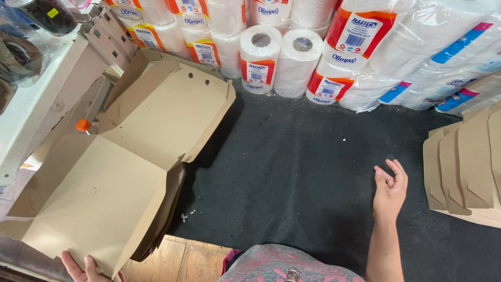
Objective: The person assembles cardboard boxes by folding the sides and tucking in the flaps by hand on a dark table surface.
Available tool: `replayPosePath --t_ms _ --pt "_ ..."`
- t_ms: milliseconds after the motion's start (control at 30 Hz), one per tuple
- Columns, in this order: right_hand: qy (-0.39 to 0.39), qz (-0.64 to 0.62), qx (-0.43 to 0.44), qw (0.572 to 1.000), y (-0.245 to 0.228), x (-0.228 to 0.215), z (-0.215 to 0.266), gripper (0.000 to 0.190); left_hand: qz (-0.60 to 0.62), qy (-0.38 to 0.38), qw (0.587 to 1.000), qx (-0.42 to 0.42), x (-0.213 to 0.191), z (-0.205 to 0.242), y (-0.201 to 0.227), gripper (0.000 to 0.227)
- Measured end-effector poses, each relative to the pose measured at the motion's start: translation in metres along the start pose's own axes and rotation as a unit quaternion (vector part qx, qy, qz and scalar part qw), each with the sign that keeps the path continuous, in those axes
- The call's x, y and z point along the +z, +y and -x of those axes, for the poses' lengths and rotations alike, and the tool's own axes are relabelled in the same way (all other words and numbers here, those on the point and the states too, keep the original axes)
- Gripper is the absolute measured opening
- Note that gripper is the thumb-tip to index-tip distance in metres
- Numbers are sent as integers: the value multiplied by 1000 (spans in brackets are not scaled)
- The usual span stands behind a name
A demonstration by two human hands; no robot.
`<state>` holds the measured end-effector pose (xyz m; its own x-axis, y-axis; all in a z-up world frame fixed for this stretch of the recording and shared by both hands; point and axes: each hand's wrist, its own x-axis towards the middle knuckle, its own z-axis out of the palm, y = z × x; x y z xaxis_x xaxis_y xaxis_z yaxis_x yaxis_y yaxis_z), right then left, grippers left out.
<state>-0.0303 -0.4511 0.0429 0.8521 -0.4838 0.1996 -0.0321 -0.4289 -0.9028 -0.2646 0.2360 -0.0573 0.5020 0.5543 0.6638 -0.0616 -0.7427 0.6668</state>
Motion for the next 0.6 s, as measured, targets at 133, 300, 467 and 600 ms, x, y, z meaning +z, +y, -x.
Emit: replayPosePath --t_ms 133,300,467,600 --pt "6 -10 -9 1000 -3 -6 0 36 219 68 935 -271 18 -5 30 53" --pt "14 -5 -2 1000 -1 -10 1 34 146 135 916 -349 46 -37 126 57" --pt "17 -16 3 1000 -3 -8 1 34 -76 66 876 -472 43 -46 153 48" --pt "13 -4 -6 1000 -10 -9 2 35 -221 27 952 -210 41 -52 151 41"
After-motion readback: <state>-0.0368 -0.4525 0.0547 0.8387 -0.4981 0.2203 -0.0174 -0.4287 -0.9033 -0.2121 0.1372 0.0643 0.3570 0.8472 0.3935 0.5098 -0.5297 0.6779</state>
